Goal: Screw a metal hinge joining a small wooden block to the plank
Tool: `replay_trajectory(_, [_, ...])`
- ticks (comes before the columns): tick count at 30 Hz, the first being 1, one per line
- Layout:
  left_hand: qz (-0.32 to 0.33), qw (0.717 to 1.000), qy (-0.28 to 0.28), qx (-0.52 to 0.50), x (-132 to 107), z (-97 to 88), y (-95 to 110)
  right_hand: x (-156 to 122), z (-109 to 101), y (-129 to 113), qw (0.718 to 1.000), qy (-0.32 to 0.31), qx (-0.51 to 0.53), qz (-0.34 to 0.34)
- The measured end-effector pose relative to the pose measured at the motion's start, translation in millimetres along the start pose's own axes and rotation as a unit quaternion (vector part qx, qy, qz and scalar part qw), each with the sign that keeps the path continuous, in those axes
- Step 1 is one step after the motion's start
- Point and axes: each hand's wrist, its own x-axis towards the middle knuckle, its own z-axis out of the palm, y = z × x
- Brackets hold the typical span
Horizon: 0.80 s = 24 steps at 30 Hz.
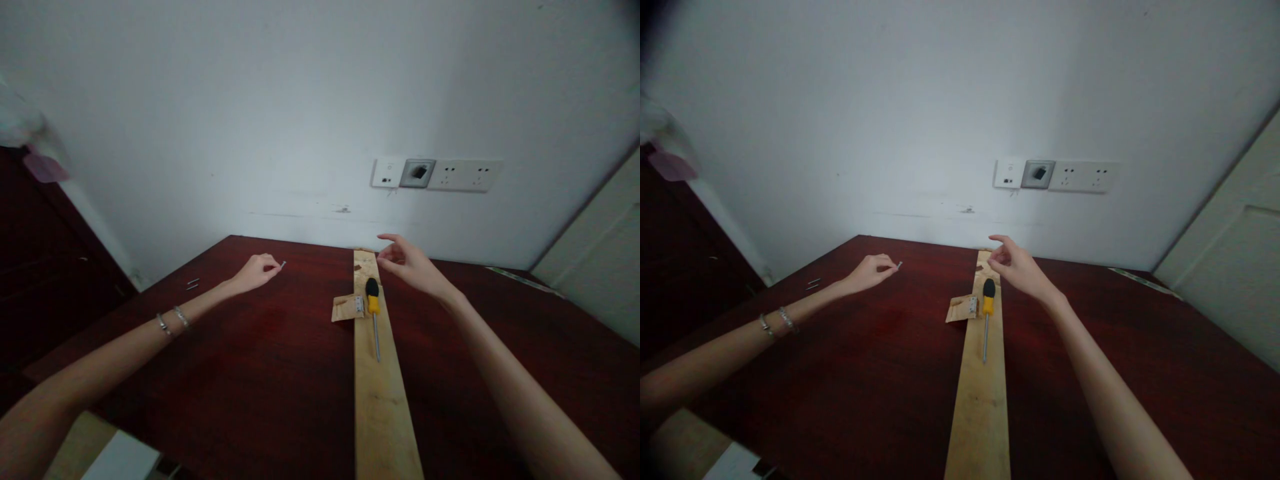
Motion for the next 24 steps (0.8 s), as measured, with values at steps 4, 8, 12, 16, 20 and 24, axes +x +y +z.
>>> replay_trajectory(4, [-0.094,0.971,-0.134,0.175,-40,-32.4,-59,3,-2,19,0.999,-0.011,-0.04,0.015])
replay_trajectory(8, [-0.191,0.921,-0.199,0.275,-66,-46.3,-91,3,3,44,0.987,-0.015,-0.142,0.075])
replay_trajectory(12, [-0.205,0.897,-0.21,0.329,-72,-43.9,-93,1,9,67,0.965,-0.009,-0.22,0.143])
replay_trajectory(16, [-0.178,0.889,-0.238,0.348,-69,-35.8,-84,-3,14,76,0.96,-0.031,-0.208,0.188])
replay_trajectory(20, [-0.174,0.892,-0.246,0.335,-67,-28.8,-82,-7,18,75,0.962,-0.046,-0.159,0.218])
replay_trajectory(24, [-0.178,0.904,-0.232,0.312,-69,-25.5,-81,-9,23,76,0.964,-0.052,-0.141,0.221])
